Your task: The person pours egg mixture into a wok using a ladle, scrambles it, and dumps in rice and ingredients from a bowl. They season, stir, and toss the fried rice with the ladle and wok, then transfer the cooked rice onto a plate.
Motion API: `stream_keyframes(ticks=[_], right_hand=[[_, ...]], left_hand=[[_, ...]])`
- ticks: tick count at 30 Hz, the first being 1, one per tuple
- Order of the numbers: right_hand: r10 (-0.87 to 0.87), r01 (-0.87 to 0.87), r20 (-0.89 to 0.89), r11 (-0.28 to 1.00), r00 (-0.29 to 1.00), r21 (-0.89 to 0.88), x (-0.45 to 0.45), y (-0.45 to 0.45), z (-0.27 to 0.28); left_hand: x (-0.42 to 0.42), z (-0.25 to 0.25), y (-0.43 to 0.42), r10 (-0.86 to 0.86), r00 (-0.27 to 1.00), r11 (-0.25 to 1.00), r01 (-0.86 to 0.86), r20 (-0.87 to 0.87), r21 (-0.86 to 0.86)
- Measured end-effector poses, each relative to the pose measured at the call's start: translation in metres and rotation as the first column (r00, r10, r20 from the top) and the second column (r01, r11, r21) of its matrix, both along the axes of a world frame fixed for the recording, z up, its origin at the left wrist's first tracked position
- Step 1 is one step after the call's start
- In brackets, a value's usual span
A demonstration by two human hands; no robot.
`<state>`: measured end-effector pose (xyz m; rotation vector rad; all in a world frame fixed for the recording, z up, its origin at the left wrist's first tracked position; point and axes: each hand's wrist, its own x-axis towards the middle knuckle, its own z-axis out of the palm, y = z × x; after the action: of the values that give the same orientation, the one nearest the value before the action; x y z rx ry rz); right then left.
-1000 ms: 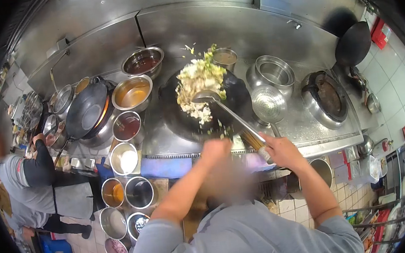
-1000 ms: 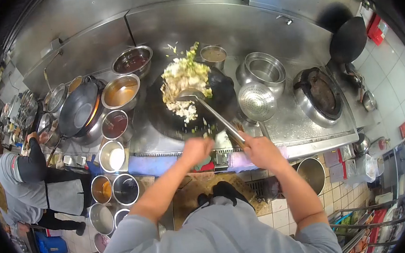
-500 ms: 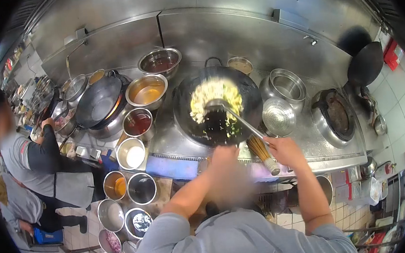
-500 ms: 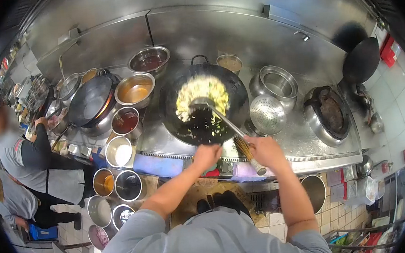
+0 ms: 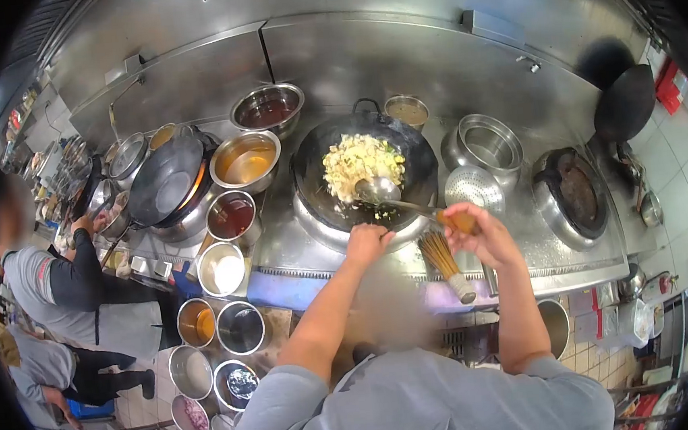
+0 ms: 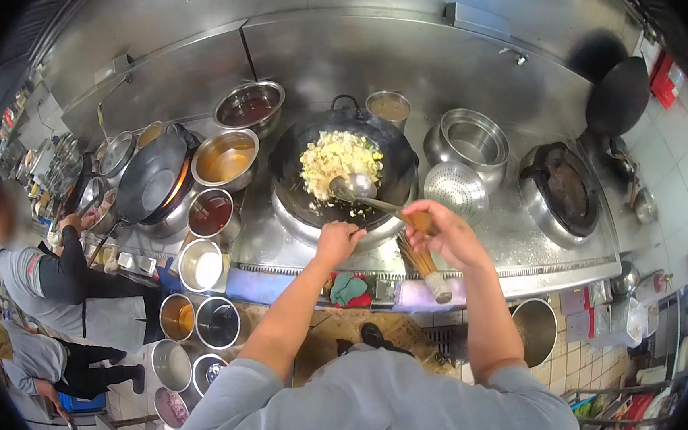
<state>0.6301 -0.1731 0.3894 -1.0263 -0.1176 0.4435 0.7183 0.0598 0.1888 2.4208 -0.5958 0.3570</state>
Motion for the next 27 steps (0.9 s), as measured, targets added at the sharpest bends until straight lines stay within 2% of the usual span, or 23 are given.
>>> stream_keyframes(ticks=[1, 2, 4, 6, 7, 8, 9, 10, 11, 12, 13, 14, 16, 17, 19, 20, 22, 23, 24, 25, 26, 27], right_hand=[[0.003, 0.140, 0.384, 0.929, 0.923, -0.342, 0.018, 0.000, 0.003], [0.135, 0.384, 0.683, 0.741, 0.718, -0.551, 0.035, 0.001, 0.005], [-0.112, 0.691, 0.839, 0.630, 0.532, -0.354, 0.070, 0.028, 0.012], [-0.240, 0.594, 0.774, 0.777, 0.585, -0.208, 0.100, 0.055, -0.001], [-0.187, 0.431, 0.747, 0.891, 0.638, -0.145, 0.113, 0.056, -0.031], [-0.164, 0.328, 0.618, 0.931, 0.769, -0.160, 0.110, 0.061, -0.063], [0.019, 0.425, 0.672, 0.762, 0.740, -0.489, 0.090, 0.057, -0.072], [-0.010, 0.450, 0.703, 0.775, 0.711, -0.444, 0.080, 0.056, -0.104], [0.016, 0.473, 0.705, 0.730, 0.709, -0.493, 0.070, 0.046, -0.128], [0.083, 0.498, 0.713, 0.660, 0.697, -0.563, 0.055, 0.034, -0.131], [0.146, 0.522, 0.713, 0.584, 0.686, -0.622, 0.039, 0.023, -0.130], [0.152, 0.509, 0.707, 0.592, 0.691, -0.625, 0.027, 0.012, -0.135], [0.419, 0.497, 0.629, 0.388, 0.655, -0.776, 0.006, -0.009, -0.144], [0.415, 0.491, 0.623, 0.386, 0.664, -0.781, -0.003, -0.013, -0.143], [0.566, 0.563, 0.620, 0.303, 0.543, -0.769, -0.015, -0.018, -0.137], [0.568, 0.555, 0.615, 0.304, 0.546, -0.774, -0.011, -0.017, -0.128], [0.537, 0.352, 0.731, 0.646, 0.421, -0.677, 0.020, -0.007, -0.107], [0.357, 0.292, 0.842, 0.822, 0.405, -0.489, 0.048, -0.003, -0.101], [0.058, 0.115, 0.459, 0.933, 0.886, -0.340, 0.072, 0.005, -0.108], [-0.109, 0.164, 0.452, 0.983, 0.886, -0.084, 0.098, 0.010, -0.069], [-0.273, 0.349, 0.677, 0.937, 0.683, 0.025, 0.141, 0.021, -0.046], [-0.316, 0.343, 0.448, 0.939, 0.836, 0.022, 0.179, 0.026, -0.020]], left_hand=[[0.000, -0.006, -0.003, 0.022, 0.998, 0.999, -0.020, 0.056, -0.035], [0.002, -0.004, -0.001, 0.028, 0.998, 0.999, -0.026, 0.054, -0.025], [-0.004, 0.001, -0.005, 0.024, 0.998, 0.999, -0.022, 0.049, -0.039], [-0.005, -0.002, -0.010, 0.044, 0.999, 0.997, -0.042, 0.027, -0.058], [-0.004, -0.006, -0.012, 0.054, 0.999, 0.998, -0.054, 0.008, -0.029], [-0.002, -0.008, -0.009, 0.062, 0.998, 0.998, -0.062, -0.008, 0.006], [-0.002, -0.007, -0.008, 0.107, 0.994, 0.987, -0.104, -0.015, 0.121], [-0.003, -0.004, -0.009, 0.115, 0.993, 0.986, -0.112, -0.019, 0.121], [-0.008, 0.001, -0.011, 0.116, 0.993, 0.993, -0.115, -0.016, 0.041], [-0.011, 0.005, -0.012, 0.123, 0.992, 0.992, -0.123, -0.013, -0.040], [-0.013, 0.007, -0.012, 0.143, 0.990, 0.989, -0.142, 0.003, -0.039], [-0.014, 0.011, -0.010, 0.155, 0.988, 0.987, -0.155, -0.006, -0.034], [-0.012, 0.017, -0.014, 0.165, 0.984, 0.986, -0.166, -0.061, -0.011], [-0.012, 0.014, -0.016, 0.160, 0.985, 0.987, -0.161, -0.070, -0.008], [-0.011, 0.010, -0.014, 0.143, 0.990, 0.989, -0.142, 0.015, -0.051], [-0.010, 0.009, -0.014, 0.146, 0.989, 0.988, -0.145, 0.007, -0.051], [-0.011, 0.011, -0.013, 0.141, 0.988, 0.989, -0.136, 0.071, -0.062], [-0.011, 0.015, -0.013, 0.132, 0.989, 0.990, -0.128, 0.072, -0.067], [-0.012, 0.014, -0.012, 0.126, 0.990, 0.991, -0.122, 0.066, -0.059], [-0.011, 0.013, -0.012, 0.108, 0.990, 0.994, -0.104, 0.088, -0.044], [-0.010, 0.013, -0.012, 0.093, 0.989, 0.995, -0.090, 0.111, -0.033], [-0.009, 0.013, -0.014, 0.095, 0.990, 0.995, -0.092, 0.105, -0.032]])
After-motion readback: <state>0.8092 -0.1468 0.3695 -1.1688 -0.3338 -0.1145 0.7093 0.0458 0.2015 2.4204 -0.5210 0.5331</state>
